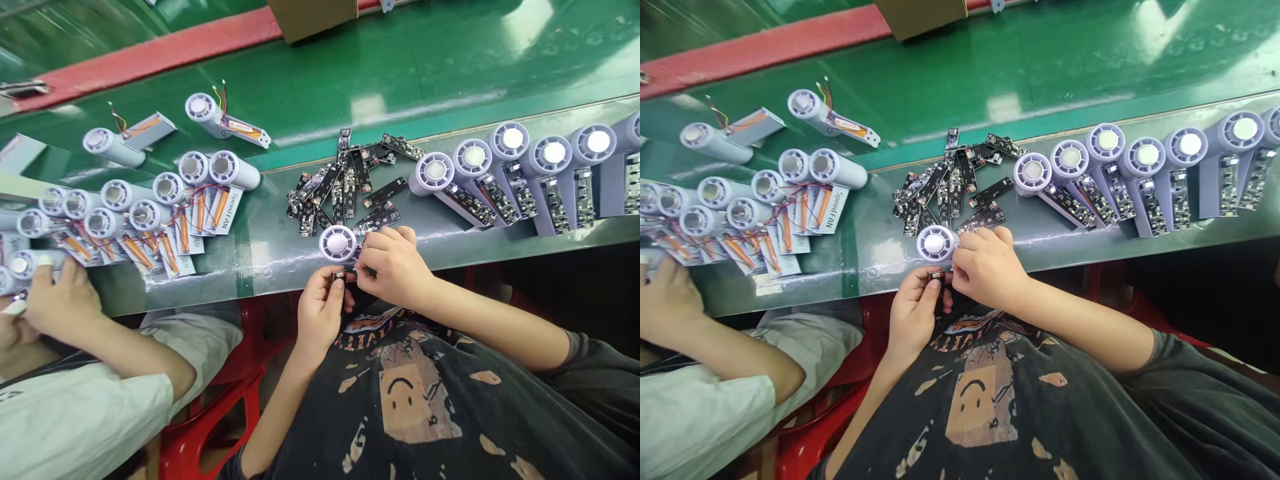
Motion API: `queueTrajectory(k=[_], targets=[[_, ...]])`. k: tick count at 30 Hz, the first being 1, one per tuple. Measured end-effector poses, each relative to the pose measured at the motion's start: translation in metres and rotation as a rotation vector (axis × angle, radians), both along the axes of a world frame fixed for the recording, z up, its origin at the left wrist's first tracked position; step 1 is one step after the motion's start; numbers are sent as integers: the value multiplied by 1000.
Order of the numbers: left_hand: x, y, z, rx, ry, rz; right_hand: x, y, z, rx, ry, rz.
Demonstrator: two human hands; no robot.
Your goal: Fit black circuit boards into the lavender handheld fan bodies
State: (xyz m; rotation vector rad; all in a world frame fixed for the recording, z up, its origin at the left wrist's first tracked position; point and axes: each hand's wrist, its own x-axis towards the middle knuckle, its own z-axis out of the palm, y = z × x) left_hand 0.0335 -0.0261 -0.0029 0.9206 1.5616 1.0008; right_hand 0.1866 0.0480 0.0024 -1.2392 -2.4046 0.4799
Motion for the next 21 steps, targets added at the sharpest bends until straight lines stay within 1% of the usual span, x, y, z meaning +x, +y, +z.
queueTrajectory(k=[3,9,13,15,18,21], targets=[[1,-1,-3,37,129,-30,0,0,-2,1,-10,15],[4,-2,-9,140,290,-31,-3,-3,-6,9,-18,44],[3,-3,-11,187,401,-92,-3,-4,-7,28,-25,26],[3,-4,-12,196,439,-104,-3,-4,-6,26,-21,25],[2,-3,-13,206,459,-83,-2,-4,-6,27,-13,19],[3,-3,-13,229,479,-87,-3,-5,-9,57,-2,16]])
